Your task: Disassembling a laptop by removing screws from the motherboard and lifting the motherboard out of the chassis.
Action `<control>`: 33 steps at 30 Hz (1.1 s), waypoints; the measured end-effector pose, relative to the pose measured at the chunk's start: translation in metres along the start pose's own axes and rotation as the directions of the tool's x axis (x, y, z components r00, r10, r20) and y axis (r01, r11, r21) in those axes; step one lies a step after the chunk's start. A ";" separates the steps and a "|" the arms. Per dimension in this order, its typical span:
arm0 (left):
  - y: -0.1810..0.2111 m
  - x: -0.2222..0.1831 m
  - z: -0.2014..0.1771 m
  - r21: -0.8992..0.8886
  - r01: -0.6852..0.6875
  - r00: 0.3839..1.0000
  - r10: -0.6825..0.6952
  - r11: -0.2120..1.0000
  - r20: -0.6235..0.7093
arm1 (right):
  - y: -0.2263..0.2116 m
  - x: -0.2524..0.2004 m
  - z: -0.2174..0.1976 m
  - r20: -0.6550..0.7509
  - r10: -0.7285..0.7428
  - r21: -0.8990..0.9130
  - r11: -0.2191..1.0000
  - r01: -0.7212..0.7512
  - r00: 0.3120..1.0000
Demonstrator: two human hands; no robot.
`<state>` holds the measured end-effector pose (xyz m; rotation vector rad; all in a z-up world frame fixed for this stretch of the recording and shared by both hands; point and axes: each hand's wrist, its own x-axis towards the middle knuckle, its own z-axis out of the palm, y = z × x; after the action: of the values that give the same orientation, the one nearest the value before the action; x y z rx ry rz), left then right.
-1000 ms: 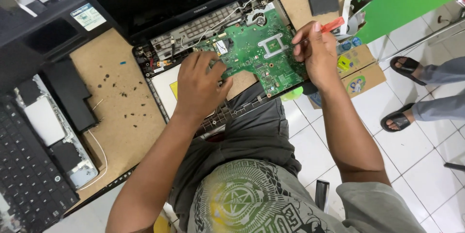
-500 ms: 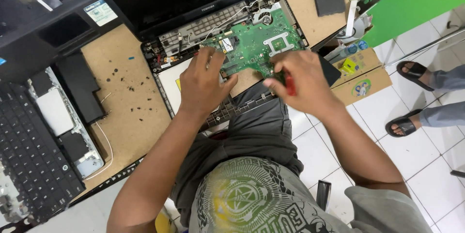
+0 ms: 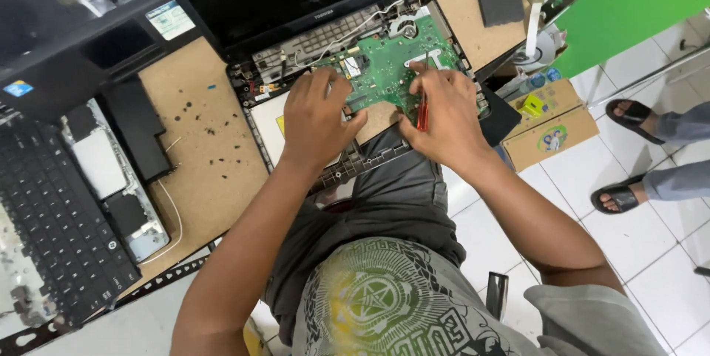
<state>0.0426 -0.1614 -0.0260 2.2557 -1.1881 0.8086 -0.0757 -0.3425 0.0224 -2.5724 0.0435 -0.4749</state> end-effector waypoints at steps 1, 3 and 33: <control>0.001 0.004 -0.008 0.005 0.002 1.000 -0.002 1.000 -0.005 | 0.010 0.000 0.007 -0.001 -0.007 0.000 1.000 0.007 1.000; 0.005 0.009 -0.022 -0.066 0.077 0.987 -0.067 0.995 0.145 | 0.031 -0.001 0.023 0.003 -0.047 -0.009 0.999 0.047 0.999; 0.029 0.007 -0.040 0.049 0.512 0.779 -0.488 0.857 0.395 | 0.027 0.002 0.028 -0.021 -0.096 -0.078 0.993 0.094 0.995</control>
<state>0.0097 -0.1548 0.0114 2.5800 -0.6728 0.1040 -0.0630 -0.3525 -0.0125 -2.6533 -0.0527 -0.5510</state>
